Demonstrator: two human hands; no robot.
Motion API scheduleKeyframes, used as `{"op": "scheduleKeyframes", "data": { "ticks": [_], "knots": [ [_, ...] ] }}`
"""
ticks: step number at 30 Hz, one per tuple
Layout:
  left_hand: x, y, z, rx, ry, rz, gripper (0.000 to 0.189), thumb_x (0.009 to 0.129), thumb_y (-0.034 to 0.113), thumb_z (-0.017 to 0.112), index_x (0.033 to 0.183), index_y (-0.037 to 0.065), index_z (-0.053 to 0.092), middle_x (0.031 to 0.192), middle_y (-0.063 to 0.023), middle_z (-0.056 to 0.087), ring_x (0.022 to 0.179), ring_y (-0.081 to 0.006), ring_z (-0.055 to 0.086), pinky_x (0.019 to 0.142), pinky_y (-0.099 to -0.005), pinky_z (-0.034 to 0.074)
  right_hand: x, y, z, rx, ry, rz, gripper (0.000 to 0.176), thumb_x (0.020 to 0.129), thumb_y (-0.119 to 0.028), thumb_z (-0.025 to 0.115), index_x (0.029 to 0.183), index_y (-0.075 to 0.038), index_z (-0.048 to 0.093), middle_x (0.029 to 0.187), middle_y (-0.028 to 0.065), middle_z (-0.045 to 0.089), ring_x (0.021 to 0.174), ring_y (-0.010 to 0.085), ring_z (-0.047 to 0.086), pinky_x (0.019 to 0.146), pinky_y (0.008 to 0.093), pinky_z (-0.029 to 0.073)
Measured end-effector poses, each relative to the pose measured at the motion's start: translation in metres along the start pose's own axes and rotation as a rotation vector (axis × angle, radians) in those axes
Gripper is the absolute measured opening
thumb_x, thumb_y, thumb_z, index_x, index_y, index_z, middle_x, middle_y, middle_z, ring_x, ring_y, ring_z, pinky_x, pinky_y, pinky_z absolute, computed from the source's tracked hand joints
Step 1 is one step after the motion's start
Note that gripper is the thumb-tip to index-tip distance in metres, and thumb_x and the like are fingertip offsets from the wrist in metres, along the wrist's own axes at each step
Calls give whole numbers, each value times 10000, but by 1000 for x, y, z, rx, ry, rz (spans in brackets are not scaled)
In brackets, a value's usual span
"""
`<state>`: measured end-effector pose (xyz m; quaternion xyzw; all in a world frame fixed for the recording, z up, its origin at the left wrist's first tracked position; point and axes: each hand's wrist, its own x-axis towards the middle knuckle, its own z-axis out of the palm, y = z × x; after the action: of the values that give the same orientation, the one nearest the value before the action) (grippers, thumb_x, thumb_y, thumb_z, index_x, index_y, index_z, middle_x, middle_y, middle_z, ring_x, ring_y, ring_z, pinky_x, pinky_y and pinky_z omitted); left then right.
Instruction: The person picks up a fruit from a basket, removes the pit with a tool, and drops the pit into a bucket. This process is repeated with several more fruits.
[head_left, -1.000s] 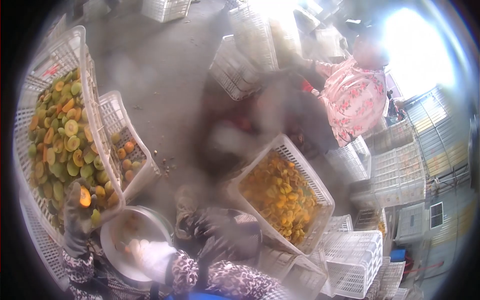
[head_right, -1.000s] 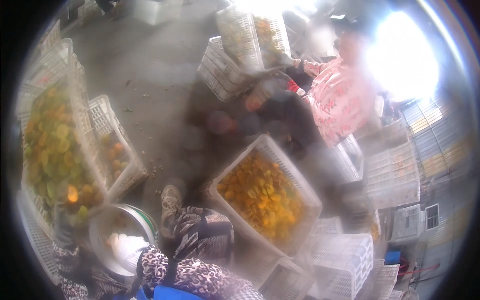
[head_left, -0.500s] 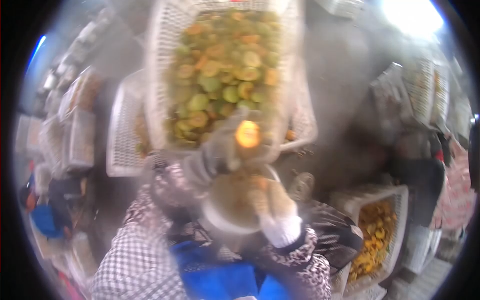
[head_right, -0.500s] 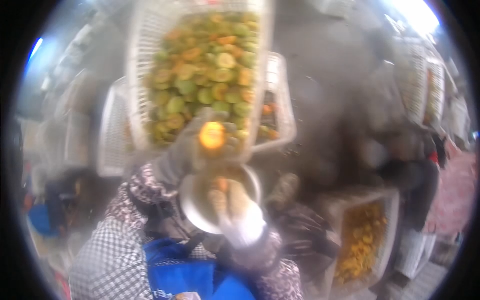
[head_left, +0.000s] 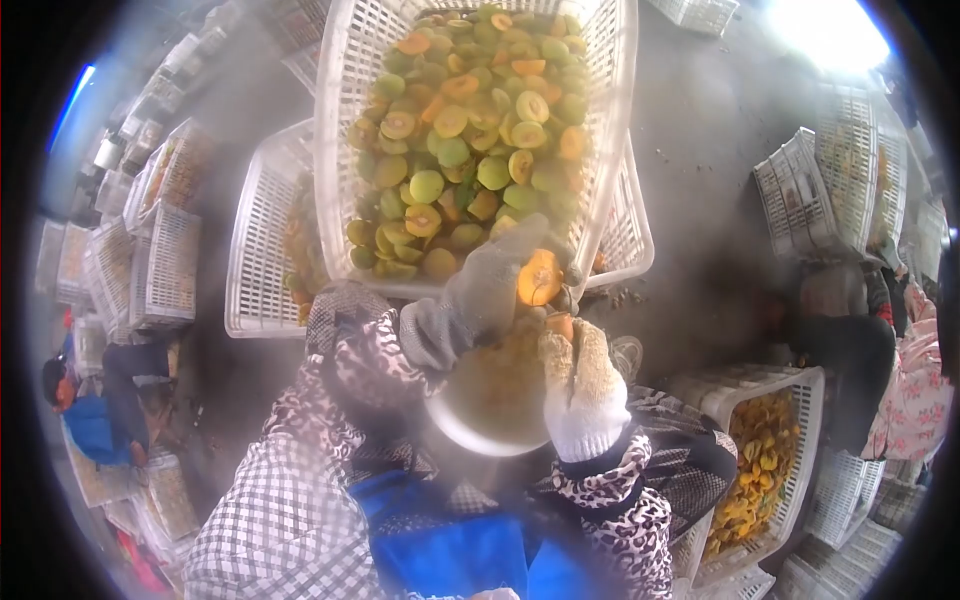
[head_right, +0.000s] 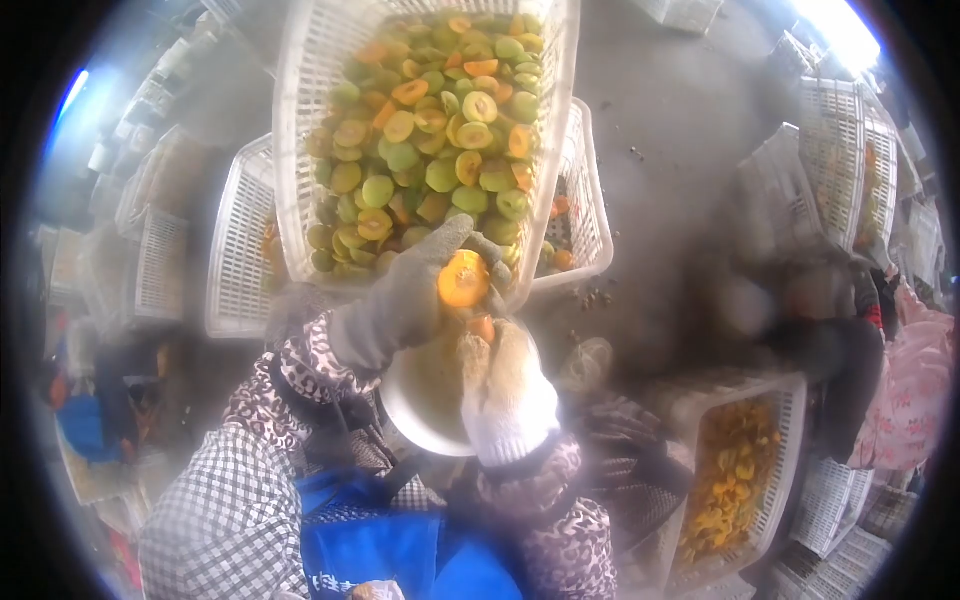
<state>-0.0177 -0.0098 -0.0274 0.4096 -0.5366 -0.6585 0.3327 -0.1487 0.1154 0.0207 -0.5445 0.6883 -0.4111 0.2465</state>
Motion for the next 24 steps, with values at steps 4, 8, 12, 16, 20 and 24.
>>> {"op": "scheduleKeyframes", "data": {
  "ticks": [4,8,12,16,20,24],
  "knots": [
    [-13,30,13,692,55,374,250,825,105,745,1038,39,631,946,-78,650,863,-219,617,814,-313,495,-1,-2,-3,-106,-24,104,308,941,-295,605,1156,-75,634,977,153,698,805,333,697,725,395,570],
    [-17,39,20,529,-53,367,225,795,120,749,990,66,651,937,-95,641,873,-260,605,806,-349,476,1,11,1,-105,12,10,337,932,-301,612,1173,-66,633,987,149,703,769,315,704,673,374,575],
    [-16,32,22,696,-2,548,177,774,72,729,938,63,665,931,-94,641,886,-268,599,802,-366,468,2,1,-5,-187,-57,108,323,935,-273,603,1166,-50,634,957,160,702,734,311,699,649,367,573],
    [-19,33,22,682,19,487,89,853,70,655,932,30,657,917,-110,641,868,-257,612,787,-358,488,-1,9,-3,-233,-79,-18,292,951,-244,573,1173,-60,615,893,181,691,699,332,682,636,393,564],
    [-19,28,29,506,50,408,150,953,133,574,946,-3,636,899,-108,648,825,-227,622,774,-340,515,-3,9,-4,110,-176,119,280,973,-234,539,1180,-54,591,858,187,680,708,361,670,636,418,548],
    [-19,52,33,-275,18,-87,309,1051,197,399,1041,-32,607,893,-107,656,817,-187,631,774,-314,532,-5,16,1,127,-54,15,282,994,-241,507,1181,-47,589,871,196,676,748,374,667,668,424,541]
  ]
}}
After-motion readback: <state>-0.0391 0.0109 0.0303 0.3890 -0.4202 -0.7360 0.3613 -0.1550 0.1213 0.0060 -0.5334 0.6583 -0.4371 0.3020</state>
